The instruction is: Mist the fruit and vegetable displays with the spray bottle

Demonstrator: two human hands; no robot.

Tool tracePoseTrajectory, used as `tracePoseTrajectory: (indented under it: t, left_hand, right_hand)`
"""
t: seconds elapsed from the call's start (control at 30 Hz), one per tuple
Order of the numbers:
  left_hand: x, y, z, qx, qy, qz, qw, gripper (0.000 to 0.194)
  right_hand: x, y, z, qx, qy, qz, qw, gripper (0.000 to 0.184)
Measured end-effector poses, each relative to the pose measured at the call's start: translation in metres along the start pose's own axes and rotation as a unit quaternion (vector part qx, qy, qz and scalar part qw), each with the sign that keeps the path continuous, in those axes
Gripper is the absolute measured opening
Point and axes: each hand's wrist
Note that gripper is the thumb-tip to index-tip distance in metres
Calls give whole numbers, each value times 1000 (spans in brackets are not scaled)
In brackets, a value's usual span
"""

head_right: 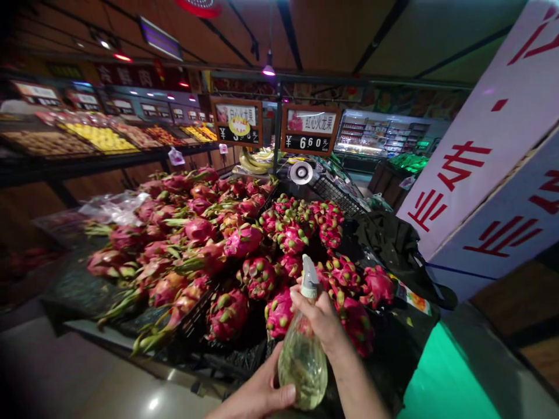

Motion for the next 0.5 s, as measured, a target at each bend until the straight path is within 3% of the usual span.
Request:
tracePoseTrajectory:
  t: [0.1,0.27,0.37,0.5]
  left_hand:
    - [-1,-9,-9,27,19,-55,998,100]
    - [8,-32,-12,64,26,-129,989,102]
    - [19,-41,-13,73,26,-142,987,100]
    - [36,-35,-24,94,3,-130,987,96]
  right_hand:
    - [20,19,8,-14,-39,17,999,48]
    - [44,42,22,8,-47,30,998,50]
    - [50,40,26,43,-62,-12,997,52]
    - [52,21,25,78,-66,-103,989,56]
Point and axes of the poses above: each hand's wrist, its own x-axis towards the middle knuckle, its own y-axis out of the palm, z = x × y, and after that the axes turned 4 degrees about y, right-handed
